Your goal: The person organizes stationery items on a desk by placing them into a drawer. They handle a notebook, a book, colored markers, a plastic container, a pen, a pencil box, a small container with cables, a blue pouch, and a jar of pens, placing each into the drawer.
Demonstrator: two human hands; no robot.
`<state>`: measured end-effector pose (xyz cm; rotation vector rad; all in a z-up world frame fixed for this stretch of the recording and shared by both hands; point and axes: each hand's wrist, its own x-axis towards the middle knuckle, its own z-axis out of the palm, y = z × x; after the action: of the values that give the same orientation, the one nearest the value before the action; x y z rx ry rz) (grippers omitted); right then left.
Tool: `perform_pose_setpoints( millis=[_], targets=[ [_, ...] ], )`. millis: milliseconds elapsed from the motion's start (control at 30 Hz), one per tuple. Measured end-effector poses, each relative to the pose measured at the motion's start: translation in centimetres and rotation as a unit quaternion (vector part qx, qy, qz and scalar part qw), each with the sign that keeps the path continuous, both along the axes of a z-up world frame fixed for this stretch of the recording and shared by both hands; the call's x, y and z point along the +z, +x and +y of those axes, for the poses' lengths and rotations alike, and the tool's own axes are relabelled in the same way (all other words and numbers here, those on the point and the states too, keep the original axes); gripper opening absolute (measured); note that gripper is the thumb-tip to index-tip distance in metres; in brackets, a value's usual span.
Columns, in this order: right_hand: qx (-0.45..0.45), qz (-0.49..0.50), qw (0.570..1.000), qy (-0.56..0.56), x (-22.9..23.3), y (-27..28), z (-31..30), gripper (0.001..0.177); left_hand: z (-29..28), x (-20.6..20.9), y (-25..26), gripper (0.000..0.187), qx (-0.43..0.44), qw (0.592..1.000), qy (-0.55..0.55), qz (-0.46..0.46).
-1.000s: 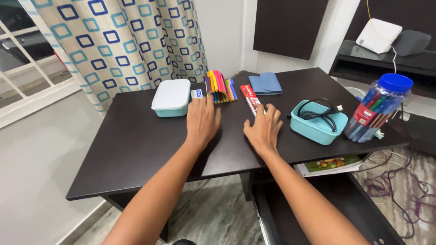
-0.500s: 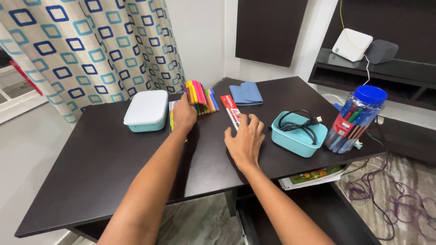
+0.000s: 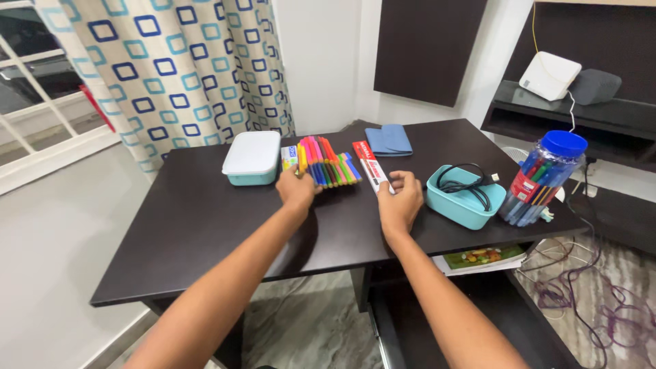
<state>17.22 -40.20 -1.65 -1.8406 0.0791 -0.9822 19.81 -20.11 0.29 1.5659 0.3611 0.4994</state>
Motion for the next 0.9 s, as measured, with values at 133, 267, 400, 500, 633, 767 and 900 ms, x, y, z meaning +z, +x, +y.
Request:
perform_pose_setpoints(
  millis=[133,267,400,500,633,767,900],
  targets=[
    [0.082,0.031,0.995,0.057,0.3,-1.3,0.3,0.024,-1.4,-0.3,-3.0,0.042,0.002,0.989,-0.146,-0.013],
    [0.123,0.117,0.976,0.138,1.0,-3.4,-0.1,0.037,-3.5,-1.2,-6.6,0.042,-0.028,0.985,-0.168,-0.014],
    [0.187,0.135,0.957,0.175,0.1,-4.2,-1.4,0.05,-5.3,-2.3,-10.3,0.045,-0.064,0.978,-0.199,-0.002],
    [0.266,0.187,0.93,0.17,-1.0,-4.3,-3.7,0.062,-5.7,-2.7,-12.5,0.047,-0.097,0.976,-0.195,0.007],
    [0.395,0.284,0.852,0.194,-0.4,-5.4,-6.3,0.058,-5.5,-2.9,-15.2,0.044,-0.155,0.965,-0.21,-0.008],
    [0.408,0.356,0.808,0.234,1.2,-9.9,-8.8,0.059,-6.3,-3.4,-19.2,0.044,-0.208,0.951,-0.222,-0.052],
    [0.449,0.343,0.772,0.292,0.5,-14.6,-11.4,0.06,-8.5,-4.8,-24.9,0.038,-0.21,0.954,-0.207,-0.047]
  ],
)
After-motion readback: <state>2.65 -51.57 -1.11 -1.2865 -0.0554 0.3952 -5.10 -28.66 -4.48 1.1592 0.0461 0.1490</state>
